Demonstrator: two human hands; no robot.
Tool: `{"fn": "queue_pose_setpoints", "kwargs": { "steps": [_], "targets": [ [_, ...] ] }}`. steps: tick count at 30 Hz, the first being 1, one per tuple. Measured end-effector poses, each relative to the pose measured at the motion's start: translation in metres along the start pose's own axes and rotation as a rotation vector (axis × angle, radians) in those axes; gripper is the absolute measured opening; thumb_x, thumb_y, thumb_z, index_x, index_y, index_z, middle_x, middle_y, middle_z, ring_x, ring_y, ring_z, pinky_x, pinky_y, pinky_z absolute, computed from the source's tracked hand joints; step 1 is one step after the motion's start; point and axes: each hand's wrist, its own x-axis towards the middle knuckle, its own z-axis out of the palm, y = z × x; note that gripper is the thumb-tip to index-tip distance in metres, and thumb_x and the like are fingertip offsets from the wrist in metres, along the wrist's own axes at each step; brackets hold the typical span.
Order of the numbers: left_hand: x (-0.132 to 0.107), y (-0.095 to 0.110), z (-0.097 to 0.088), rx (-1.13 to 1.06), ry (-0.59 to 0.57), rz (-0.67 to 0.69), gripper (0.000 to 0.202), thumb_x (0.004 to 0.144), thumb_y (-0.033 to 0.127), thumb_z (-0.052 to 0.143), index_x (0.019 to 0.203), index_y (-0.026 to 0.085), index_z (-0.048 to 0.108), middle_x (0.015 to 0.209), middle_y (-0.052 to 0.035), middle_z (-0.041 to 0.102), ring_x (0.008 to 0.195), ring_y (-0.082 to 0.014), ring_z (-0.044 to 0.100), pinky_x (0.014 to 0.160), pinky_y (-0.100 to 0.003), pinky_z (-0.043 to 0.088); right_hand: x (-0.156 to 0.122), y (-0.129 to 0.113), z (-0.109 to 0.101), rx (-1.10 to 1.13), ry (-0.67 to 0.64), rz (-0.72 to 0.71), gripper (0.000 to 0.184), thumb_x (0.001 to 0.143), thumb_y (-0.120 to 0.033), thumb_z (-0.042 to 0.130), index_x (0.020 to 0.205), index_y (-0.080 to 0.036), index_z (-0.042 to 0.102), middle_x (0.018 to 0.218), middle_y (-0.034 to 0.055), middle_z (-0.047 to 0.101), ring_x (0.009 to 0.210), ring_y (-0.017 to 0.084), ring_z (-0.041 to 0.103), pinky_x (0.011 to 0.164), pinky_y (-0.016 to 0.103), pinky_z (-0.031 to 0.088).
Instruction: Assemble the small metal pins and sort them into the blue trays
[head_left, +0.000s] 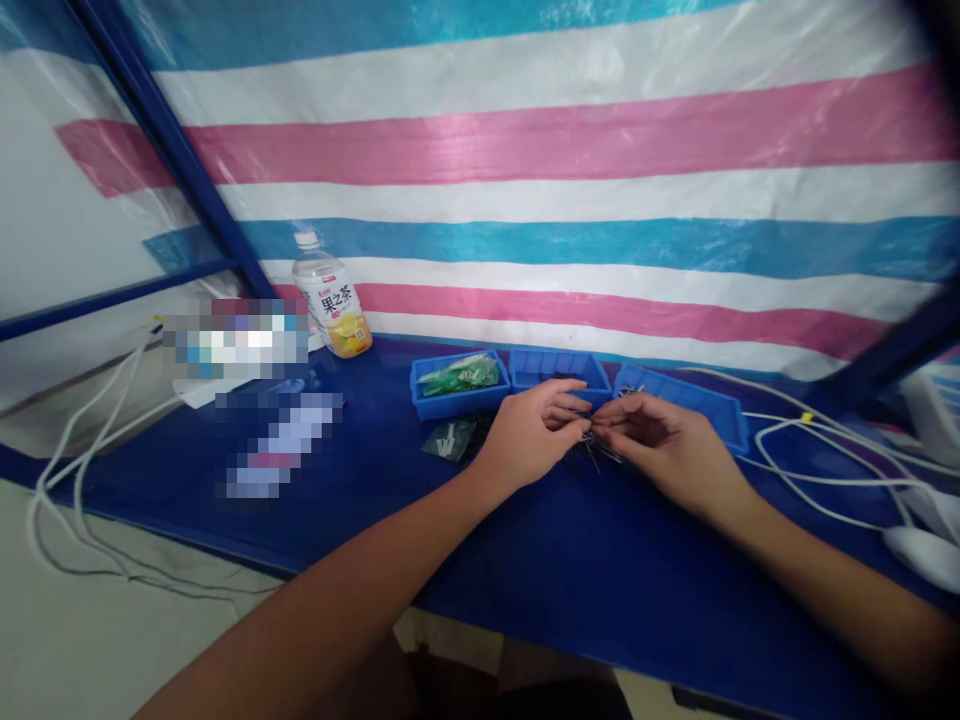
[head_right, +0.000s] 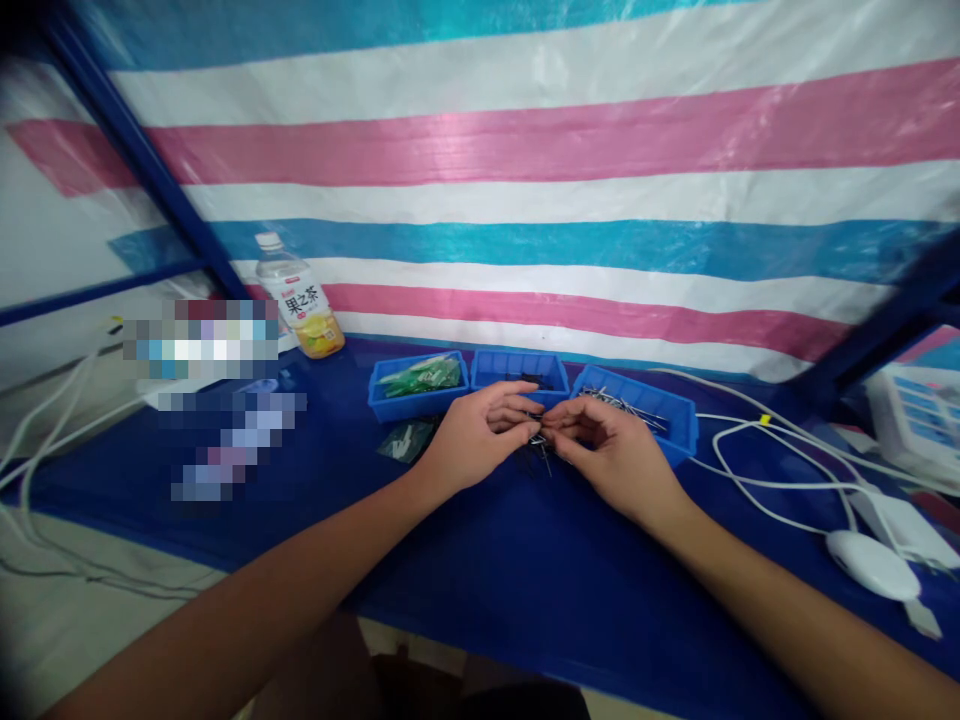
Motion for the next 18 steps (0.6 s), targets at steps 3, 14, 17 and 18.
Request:
{"fn": "queue_pose_setpoints", "kwargs": {
  "steps": [3,14,17,18],
  "targets": [
    [0.000,0.000,-0.001,0.009,-0.006,0.007,0.048,0.088,0.008,0.073,0.136,0.016,0.070,0.115,-0.0136,0.083,0.102,-0.0225,0.082,0.096,-0.040,0.068,-0.001,0.000,0.000,-0.037,-0.013,-0.028,0.023,0.092,-0.041,0.081,0.106,-0.023,0.076,0.103,0.0083,0.080,0.090,0.024,0.079,0.086,0.040,0.067],
    [0.001,0.000,0.002,-0.040,-0.023,0.007,0.046,0.087,0.010,0.078,0.132,0.015,0.070,0.112,-0.0136,0.084,0.096,-0.0212,0.082,0.092,-0.037,0.068,-0.003,-0.009,0.001,-0.282,-0.047,-0.135,0.012,0.095,-0.030,0.071,0.105,-0.026,0.064,0.094,0.0041,0.074,0.082,0.022,0.071,0.076,0.036,0.061],
    [0.000,0.004,0.001,-0.036,-0.009,-0.001,0.045,0.088,0.013,0.079,0.132,0.015,0.071,0.111,-0.0135,0.084,0.095,-0.0212,0.082,0.090,-0.036,0.067,-0.003,-0.011,0.000,-0.279,-0.032,-0.151,0.023,0.096,-0.029,0.070,0.117,-0.027,0.062,0.094,0.0037,0.072,0.083,0.022,0.071,0.074,0.035,0.060],
    [-0.001,0.006,0.001,-0.012,-0.004,0.004,0.042,0.089,0.016,0.078,0.131,0.016,0.071,0.109,-0.0127,0.084,0.094,-0.0213,0.082,0.090,-0.036,0.067,-0.002,-0.012,0.000,-0.289,-0.019,-0.159,0.025,0.096,-0.029,0.070,0.120,-0.027,0.063,0.095,0.0042,0.072,0.083,0.022,0.071,0.073,0.035,0.060]
  ]
}}
